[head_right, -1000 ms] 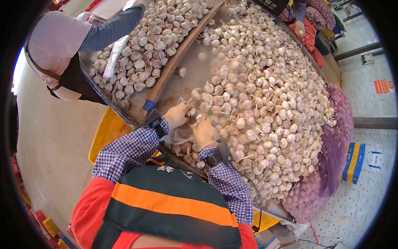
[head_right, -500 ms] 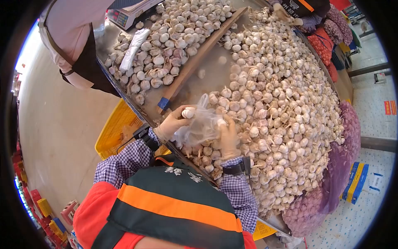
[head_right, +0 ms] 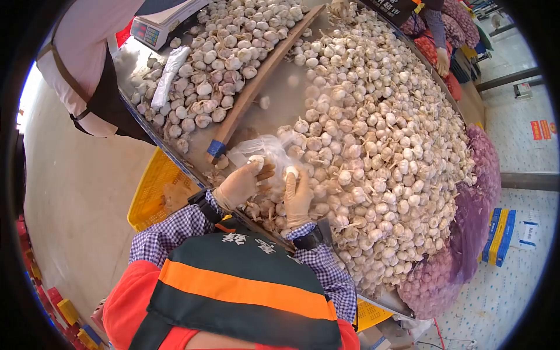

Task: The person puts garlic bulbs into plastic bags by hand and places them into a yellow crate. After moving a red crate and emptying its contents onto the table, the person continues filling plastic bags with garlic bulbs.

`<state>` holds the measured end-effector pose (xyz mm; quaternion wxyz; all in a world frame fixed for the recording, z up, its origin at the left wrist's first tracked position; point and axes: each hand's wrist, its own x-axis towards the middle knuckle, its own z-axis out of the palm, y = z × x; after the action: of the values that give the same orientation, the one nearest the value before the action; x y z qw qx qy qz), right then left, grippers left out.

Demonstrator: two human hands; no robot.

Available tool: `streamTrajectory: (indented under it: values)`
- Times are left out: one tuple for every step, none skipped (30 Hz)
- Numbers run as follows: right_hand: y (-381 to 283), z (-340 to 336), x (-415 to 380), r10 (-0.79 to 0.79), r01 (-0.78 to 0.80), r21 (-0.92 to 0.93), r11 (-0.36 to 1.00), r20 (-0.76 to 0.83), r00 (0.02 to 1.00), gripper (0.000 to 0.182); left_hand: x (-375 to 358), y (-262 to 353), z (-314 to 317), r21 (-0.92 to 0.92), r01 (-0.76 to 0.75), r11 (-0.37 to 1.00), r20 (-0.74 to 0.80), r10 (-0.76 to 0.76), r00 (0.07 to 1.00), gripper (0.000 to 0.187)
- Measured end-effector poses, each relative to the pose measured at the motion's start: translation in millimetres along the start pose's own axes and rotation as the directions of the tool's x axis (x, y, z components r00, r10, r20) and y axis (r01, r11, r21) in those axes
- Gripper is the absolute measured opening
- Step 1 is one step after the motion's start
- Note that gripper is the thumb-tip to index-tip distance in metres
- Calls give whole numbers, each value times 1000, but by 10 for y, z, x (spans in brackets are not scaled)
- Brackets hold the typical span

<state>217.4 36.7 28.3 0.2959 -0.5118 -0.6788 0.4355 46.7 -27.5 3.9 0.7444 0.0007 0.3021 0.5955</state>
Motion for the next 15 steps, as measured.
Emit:
streamTrajectory:
  values:
    - [32, 9, 8, -79, 77, -40, 996, -41, 996, 39, -24, 23, 10, -21, -29, 999, 9, 30, 1000, 34]
    - [60, 7, 9, -78, 77, -39, 996, -36, 996, 39, -52, 39, 25, -23, -32, 999, 4, 32, 999, 34]
    - [87, 8, 12, -131, 129, -24, 991, -93, 987, 41, -84, 59, 45, 6, -57, 998, -12, 57, 998, 33]
    - [35, -4, 25, -182, 182, -13, 983, -152, 972, 43, -103, 71, 55, 36, -81, 996, -26, 82, 996, 33]
    - [-16, -54, 31, -250, 237, -103, 966, -140, 958, 45, -113, 71, 54, 34, -84, 996, -29, 85, 996, 33]
    - [-71, -54, 34, -250, 238, -102, 966, -137, 958, 45, -123, 64, 53, 90, -109, 990, -6, 110, 994, 33]
    - [-114, -49, 35, -245, 240, -51, 969, -144, 959, 44, -143, 73, 98, 146, -134, 980, 20, 132, 991, 33]
    - [-144, -49, 38, -240, 243, 0, 970, -152, 959, 43, -155, 76, 156, 146, -133, 980, 19, 132, 991, 33]
    - [-158, -74, 40, -239, 242, 0, 970, -153, 959, 43, -167, 68, 232, 209, -189, 960, 27, 187, 982, 33]
    - [-160, -116, 42, 36, -35, 302, 953, 5, 999, 42, -182, 63, 291, 270, -241, 932, 39, 240, 970, 33]
    - [-165, -142, 45, 249, -336, 521, 784, 232, 940, 42, -180, 45, 290, 271, -240, 932, 39, 238, 970, 33]
    - [-177, -143, 50, 249, -336, 522, 784, 231, 940, 42, -177, 26, 283, 295, -236, 926, 39, 235, 971, 31]
    - [-190, -139, 67, 290, -448, 644, 620, 343, 894, 42, -173, 20, 283, 320, -232, 919, 38, 233, 972, 29]
    - [-197, -138, 79, 300, -545, 723, 425, 456, 838, 41, -175, 28, 284, 321, -232, 918, 40, 232, 972, 29]
    - [-189, -144, 72, 299, -543, 725, 424, 453, 839, 41, -183, 48, 285, 252, -190, 949, 11, 194, 981, 26]
